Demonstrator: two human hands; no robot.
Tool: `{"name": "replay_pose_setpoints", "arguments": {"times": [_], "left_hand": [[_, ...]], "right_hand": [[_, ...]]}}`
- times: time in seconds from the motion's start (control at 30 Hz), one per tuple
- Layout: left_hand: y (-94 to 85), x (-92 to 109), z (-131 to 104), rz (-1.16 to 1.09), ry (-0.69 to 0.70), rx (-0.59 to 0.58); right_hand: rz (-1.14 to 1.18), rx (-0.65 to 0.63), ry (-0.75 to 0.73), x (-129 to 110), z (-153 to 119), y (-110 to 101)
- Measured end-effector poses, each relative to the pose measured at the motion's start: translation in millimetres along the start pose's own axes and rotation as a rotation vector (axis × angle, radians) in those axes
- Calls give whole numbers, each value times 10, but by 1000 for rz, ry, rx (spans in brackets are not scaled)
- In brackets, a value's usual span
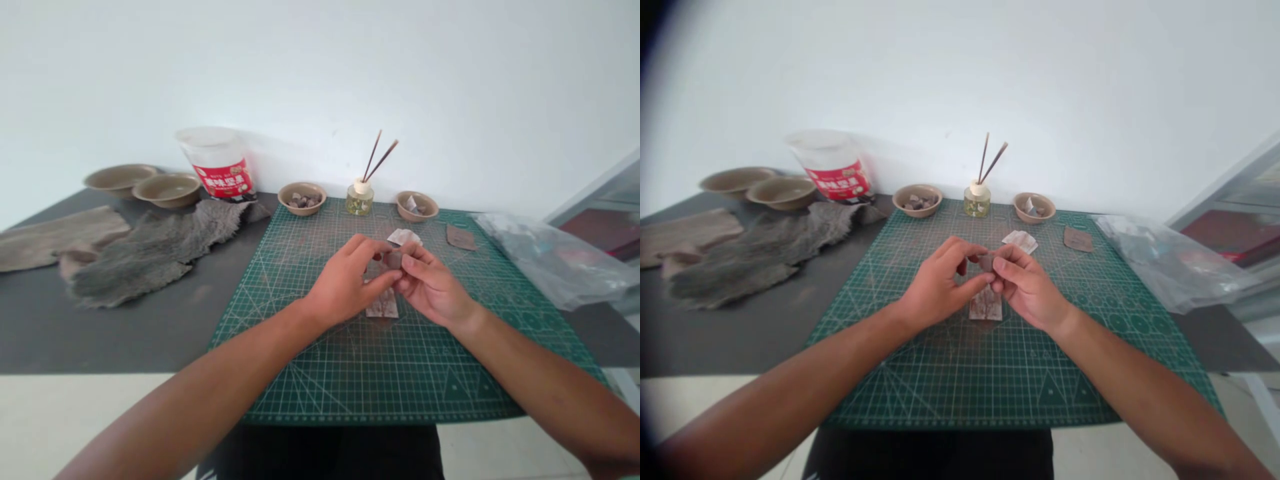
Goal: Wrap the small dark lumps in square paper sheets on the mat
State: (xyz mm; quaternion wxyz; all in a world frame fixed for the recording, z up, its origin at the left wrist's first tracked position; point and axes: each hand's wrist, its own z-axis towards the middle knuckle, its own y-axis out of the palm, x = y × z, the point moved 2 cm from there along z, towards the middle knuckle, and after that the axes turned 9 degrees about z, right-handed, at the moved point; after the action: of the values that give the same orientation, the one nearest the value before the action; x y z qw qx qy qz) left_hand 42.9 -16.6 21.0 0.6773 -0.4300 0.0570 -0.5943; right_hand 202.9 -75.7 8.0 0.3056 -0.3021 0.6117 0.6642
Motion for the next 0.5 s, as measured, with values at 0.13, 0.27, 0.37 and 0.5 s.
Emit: {"name": "replay_pose_setpoints", "arguments": {"times": [0.13, 0.27, 0.37, 0.5], "left_hand": [[-1, 13, -11, 15, 77, 96], [-40, 22, -11, 14, 110, 110], [-62, 48, -9, -3, 85, 53], [-72, 78, -6, -102, 8, -20]], "right_hand": [[6, -27, 22, 10, 0, 13], [-77, -55, 37, 27, 2, 8], [-93, -52, 38, 36, -1, 9], [-132, -24, 15, 25, -11, -7]]}}
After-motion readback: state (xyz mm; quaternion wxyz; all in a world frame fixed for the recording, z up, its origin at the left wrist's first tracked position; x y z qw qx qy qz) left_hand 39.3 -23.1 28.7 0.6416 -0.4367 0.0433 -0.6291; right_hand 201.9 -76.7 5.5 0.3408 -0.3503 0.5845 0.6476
